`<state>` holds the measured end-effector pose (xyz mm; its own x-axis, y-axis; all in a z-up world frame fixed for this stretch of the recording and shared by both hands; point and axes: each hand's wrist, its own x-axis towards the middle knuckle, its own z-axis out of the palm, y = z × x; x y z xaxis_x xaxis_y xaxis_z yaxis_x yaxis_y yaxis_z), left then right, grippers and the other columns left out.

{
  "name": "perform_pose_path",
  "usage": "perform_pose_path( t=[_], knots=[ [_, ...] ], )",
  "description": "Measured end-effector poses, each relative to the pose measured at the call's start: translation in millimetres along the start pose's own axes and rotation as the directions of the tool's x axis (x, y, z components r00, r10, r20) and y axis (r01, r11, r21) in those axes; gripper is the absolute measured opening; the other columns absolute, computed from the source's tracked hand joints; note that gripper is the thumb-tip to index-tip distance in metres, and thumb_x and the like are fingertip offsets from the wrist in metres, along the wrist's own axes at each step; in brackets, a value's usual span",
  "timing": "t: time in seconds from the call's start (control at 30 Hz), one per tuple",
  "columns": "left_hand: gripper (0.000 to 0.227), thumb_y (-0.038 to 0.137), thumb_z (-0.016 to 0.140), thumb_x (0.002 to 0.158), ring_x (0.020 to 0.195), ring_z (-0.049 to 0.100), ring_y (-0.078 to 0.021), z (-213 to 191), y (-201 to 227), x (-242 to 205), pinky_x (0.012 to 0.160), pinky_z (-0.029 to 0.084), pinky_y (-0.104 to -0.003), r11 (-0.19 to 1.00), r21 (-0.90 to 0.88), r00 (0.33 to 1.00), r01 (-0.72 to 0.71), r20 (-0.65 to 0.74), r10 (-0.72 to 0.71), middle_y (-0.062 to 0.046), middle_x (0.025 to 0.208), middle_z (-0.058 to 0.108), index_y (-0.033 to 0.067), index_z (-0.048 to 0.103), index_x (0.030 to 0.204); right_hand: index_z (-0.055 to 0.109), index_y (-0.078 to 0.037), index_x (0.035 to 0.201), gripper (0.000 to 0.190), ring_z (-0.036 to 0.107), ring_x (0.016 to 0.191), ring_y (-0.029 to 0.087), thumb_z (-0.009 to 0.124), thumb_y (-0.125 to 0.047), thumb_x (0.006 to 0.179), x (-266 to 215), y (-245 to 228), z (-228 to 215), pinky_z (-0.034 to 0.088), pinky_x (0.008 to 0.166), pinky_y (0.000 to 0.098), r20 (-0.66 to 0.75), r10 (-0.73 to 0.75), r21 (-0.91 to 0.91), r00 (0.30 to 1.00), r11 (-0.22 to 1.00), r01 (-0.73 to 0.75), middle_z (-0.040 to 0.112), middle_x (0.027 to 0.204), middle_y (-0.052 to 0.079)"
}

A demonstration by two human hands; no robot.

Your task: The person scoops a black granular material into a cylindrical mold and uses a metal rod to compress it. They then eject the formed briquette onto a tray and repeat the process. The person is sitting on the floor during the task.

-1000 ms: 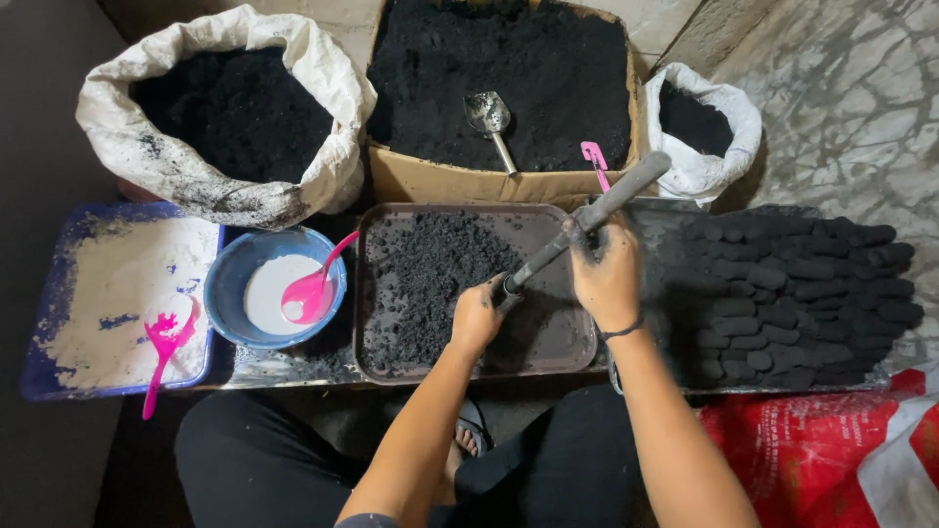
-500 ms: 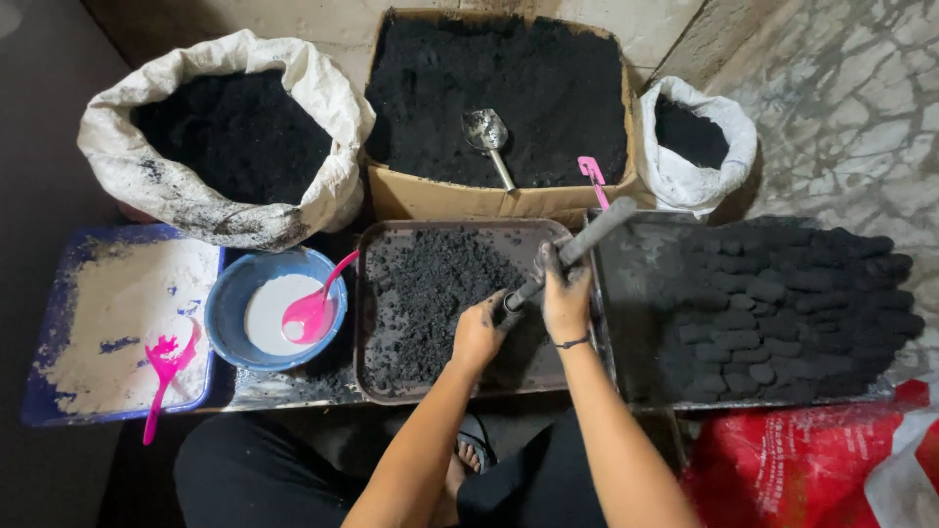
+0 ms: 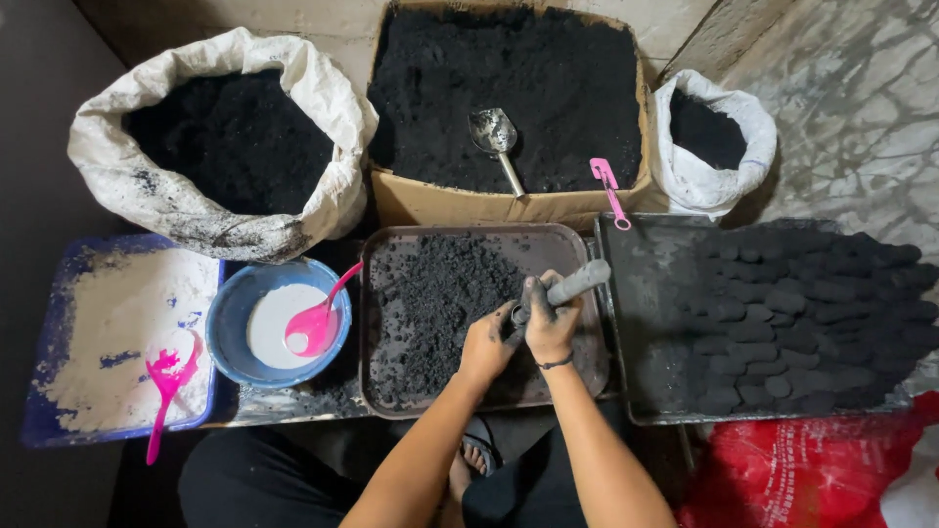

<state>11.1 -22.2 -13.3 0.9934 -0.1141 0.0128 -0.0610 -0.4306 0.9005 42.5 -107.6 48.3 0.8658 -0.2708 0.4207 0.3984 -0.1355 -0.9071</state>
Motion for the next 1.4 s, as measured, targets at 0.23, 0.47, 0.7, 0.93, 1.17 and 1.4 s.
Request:
perform_pose_path(
  t=[0.23,0.47,0.7,0.93,1.17,1.4],
  knots=[
    [0.039,0.015,0.064,0.073,0.095,0.06,-0.0315,10,-2,8,0.082,0.048,-0.037,0.993,-0.12,1.0,0.021,0.005,-0.021,-0.016,0.095,0.064,0.0054,0.058,0.111,0.041,-0.007,0.056,0.03,0.044,0.041,0.008,0.057,-0.009,0.081,-3,15,-4,0.038,0.045,0.0195,-0.001,-0.067,-0.046,0.998,0.997,0.067,0.04,0.042,0.002],
    [0.023,0.015,0.064,0.071,0.08,0.058,-0.0386,49,-36,23,0.07,0.047,-0.044,0.956,-0.293,0.999,0.015,-0.045,-0.029,-0.02,0.077,0.059,0.0026,0.057,0.089,0.041,-0.007,0.051,0.034,0.043,0.036,0.011,0.054,-0.009,0.082,0,14,-4,0.037,0.041,0.0196,0.081,-0.069,0.072,0.994,0.995,0.064,0.042,0.04,0.005],
    [0.019,0.021,0.055,0.08,0.065,0.057,-0.0328,45,-21,25,0.06,0.046,-0.037,0.932,-0.36,0.993,0.045,-0.089,-0.082,-0.016,0.064,0.056,0.0037,0.056,0.074,0.043,-0.007,0.052,0.032,0.046,0.041,0.012,0.055,-0.007,0.081,-8,29,-7,0.038,0.046,0.0214,0.107,-0.073,0.078,0.992,0.995,0.065,0.044,0.045,0.005],
    [0.016,0.018,0.055,0.076,0.064,0.057,-0.0342,34,-5,26,0.059,0.046,-0.038,0.927,-0.374,0.992,0.033,-0.099,-0.075,-0.019,0.064,0.057,0.0021,0.056,0.073,0.041,-0.007,0.049,0.033,0.049,0.038,0.014,0.057,-0.005,0.078,-3,26,-6,0.04,0.042,0.0214,0.136,-0.074,0.044,0.988,0.997,0.069,0.045,0.042,0.006],
    [0.019,0.009,0.057,0.07,0.075,0.058,-0.0424,37,-2,21,0.066,0.047,-0.043,0.947,-0.322,0.991,-0.009,-0.131,-0.035,-0.026,0.073,0.059,-0.0055,0.057,0.083,0.045,-0.007,0.057,0.027,0.049,0.049,0.011,0.057,-0.008,0.081,-4,24,-12,0.041,0.053,0.0217,0.119,-0.043,0.026,0.992,0.999,0.041,0.047,0.048,0.004],
    [0.03,0.006,0.058,0.067,0.081,0.058,-0.0434,42,-14,28,0.071,0.048,-0.046,0.964,-0.266,0.993,0.004,-0.115,-0.036,-0.028,0.08,0.06,-0.0085,0.057,0.093,0.047,-0.004,0.068,0.019,0.049,0.063,0.01,0.061,-0.003,0.081,-9,45,-10,0.044,0.062,0.0259,-0.014,-0.003,-0.091,1.0,0.996,0.001,0.05,0.06,0.003]
  ],
)
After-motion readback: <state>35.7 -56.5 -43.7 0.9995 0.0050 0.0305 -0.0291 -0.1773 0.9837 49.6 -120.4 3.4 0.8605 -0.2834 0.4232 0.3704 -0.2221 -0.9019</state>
